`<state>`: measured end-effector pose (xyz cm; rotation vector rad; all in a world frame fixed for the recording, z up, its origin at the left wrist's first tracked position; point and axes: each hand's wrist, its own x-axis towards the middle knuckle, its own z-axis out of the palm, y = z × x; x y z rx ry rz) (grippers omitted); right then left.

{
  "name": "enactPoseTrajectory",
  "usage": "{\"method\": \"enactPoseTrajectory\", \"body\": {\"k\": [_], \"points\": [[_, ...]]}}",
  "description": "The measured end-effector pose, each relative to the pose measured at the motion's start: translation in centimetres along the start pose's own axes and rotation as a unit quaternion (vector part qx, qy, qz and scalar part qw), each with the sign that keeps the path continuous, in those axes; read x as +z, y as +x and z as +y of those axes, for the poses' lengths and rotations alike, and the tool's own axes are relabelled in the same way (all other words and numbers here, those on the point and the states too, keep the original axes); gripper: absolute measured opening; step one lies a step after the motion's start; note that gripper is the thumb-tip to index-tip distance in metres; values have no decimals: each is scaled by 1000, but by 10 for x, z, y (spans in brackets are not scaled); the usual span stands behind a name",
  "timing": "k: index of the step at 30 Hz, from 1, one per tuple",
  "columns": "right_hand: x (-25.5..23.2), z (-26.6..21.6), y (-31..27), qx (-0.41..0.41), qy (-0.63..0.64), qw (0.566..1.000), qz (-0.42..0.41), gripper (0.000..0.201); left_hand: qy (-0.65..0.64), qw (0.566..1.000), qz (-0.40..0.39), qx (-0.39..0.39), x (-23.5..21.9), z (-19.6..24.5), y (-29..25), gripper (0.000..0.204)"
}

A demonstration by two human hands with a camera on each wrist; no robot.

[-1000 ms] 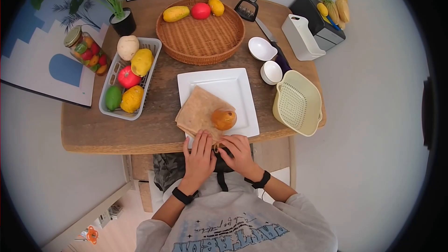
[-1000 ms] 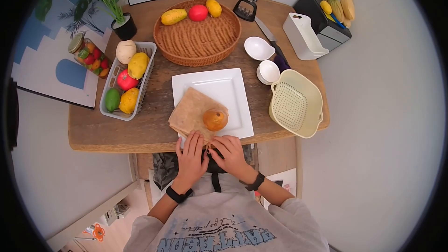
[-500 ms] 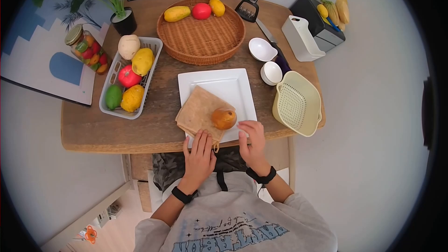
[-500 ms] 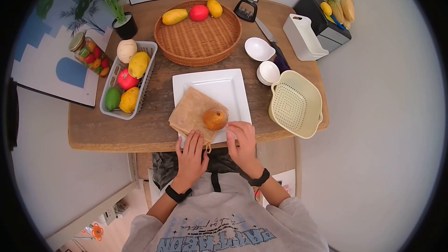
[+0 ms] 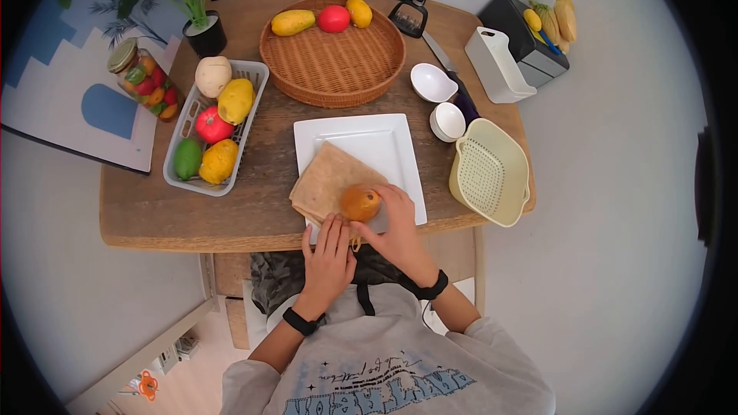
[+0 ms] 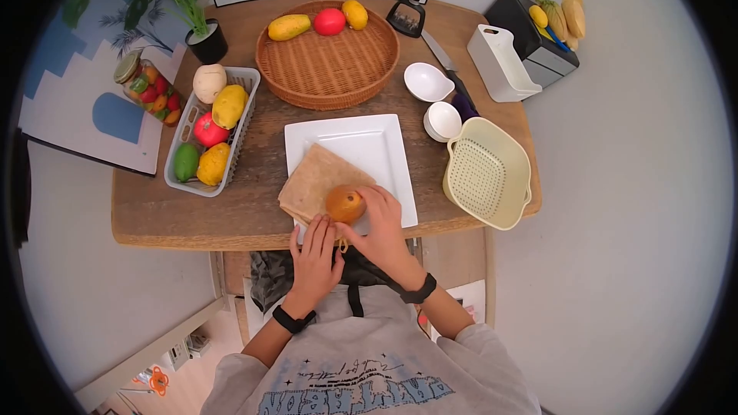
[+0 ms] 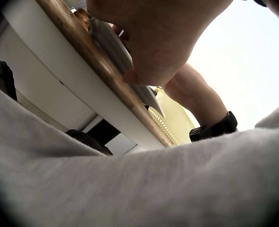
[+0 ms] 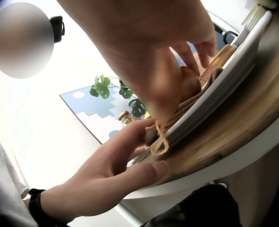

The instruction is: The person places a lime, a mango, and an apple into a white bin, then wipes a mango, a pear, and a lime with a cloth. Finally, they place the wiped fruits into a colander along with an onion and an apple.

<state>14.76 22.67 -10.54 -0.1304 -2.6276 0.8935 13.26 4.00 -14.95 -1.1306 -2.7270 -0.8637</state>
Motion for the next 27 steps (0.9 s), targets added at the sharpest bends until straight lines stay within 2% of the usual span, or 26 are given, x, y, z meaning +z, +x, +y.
{"method": "enactPoseTrajectory", "body": {"k": [4, 10, 17, 23, 27], "points": [[0, 2, 3, -15, -19, 1000, 2, 73, 1, 1000, 7, -1, -3, 2, 3, 62], [0, 22, 22, -7, -68, 996, 56, 71, 0, 1000, 1, 5, 3, -2, 0, 66], [10, -5, 13, -29, -16, 999, 19, 69, 6, 1000, 7, -3, 5, 0, -1, 65], [10, 20, 39, 20, -32, 997, 62, 69, 2, 1000, -2, 7, 3, -3, 0, 66], [13, 8, 33, -8, -3, 999, 38, 70, 2, 1000, 4, 2, 4, -2, 0, 66]]}}
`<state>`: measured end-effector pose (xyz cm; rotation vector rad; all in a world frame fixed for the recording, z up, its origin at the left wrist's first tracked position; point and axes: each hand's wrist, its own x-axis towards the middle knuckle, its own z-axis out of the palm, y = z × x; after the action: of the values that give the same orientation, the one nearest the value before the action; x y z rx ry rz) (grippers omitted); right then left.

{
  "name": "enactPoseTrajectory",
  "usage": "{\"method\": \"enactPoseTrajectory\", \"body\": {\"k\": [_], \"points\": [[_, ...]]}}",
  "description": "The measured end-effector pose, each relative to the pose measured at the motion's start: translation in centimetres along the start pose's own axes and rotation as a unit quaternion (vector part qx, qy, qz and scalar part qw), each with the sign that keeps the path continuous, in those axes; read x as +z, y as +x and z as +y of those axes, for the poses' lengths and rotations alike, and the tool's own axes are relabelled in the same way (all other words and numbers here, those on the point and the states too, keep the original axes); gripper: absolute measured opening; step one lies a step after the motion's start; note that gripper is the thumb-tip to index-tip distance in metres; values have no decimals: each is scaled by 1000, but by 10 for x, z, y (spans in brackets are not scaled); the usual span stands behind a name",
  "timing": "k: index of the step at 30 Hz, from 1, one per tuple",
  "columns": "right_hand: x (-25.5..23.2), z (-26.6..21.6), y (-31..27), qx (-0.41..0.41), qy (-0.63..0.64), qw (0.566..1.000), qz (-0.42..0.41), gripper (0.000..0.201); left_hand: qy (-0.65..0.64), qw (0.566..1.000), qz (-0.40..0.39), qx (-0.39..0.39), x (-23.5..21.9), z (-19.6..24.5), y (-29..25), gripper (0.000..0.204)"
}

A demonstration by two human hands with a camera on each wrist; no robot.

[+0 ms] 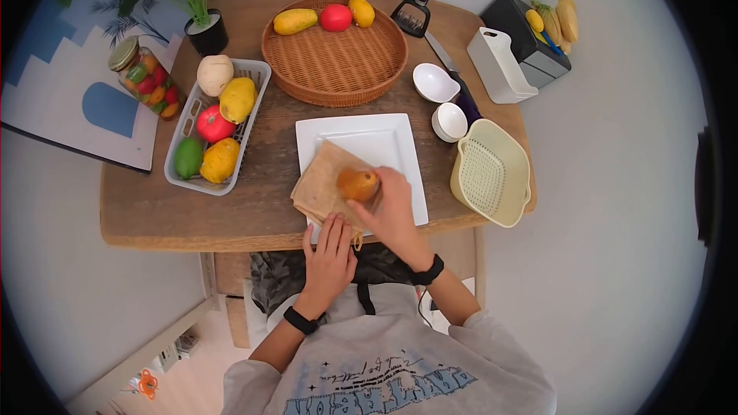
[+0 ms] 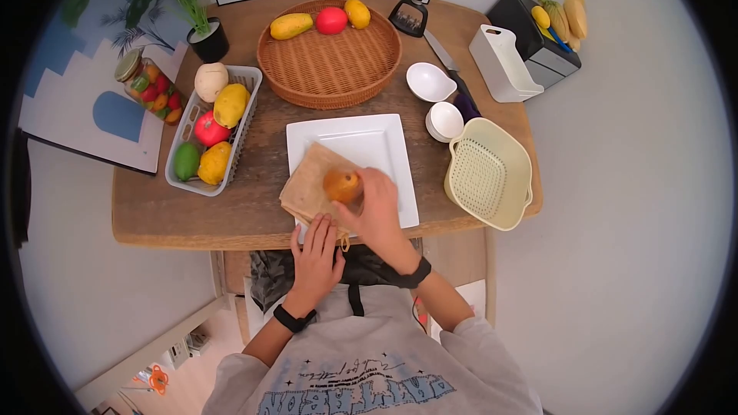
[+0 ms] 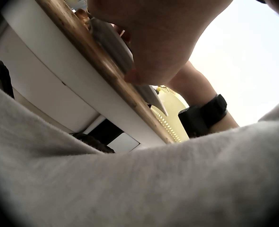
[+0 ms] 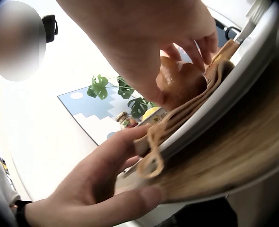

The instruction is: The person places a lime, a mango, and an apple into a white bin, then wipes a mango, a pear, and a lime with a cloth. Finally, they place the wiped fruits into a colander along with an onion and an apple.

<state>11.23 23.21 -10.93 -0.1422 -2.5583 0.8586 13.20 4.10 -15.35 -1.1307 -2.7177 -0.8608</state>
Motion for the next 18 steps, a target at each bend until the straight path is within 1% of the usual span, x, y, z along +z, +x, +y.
{"method": "enactPoseTrajectory", "body": {"k": [2, 5, 8, 11, 14, 18], "points": [[2, -12, -9, -16, 17, 999, -21, 69, 2, 1000, 9, 2, 2, 0, -1, 66], [2, 0, -1, -14, -22, 1000, 15, 68, -4, 1000, 1, 1, -3, 1, 1, 67], [-4, 12, 12, -9, -111, 992, 62, 69, 0, 1000, -1, 4, -1, 0, 0, 67], [-15, 10, 15, 28, -57, 997, 43, 68, 5, 1000, -1, 4, -1, 0, 0, 67], [-14, 5, 3, 54, 37, 997, 29, 69, 1, 1000, 3, 0, 0, 1, 0, 67], [-17, -7, -3, 72, 69, 995, -1, 72, 0, 1000, 0, -1, -2, 1, 0, 67]]}}
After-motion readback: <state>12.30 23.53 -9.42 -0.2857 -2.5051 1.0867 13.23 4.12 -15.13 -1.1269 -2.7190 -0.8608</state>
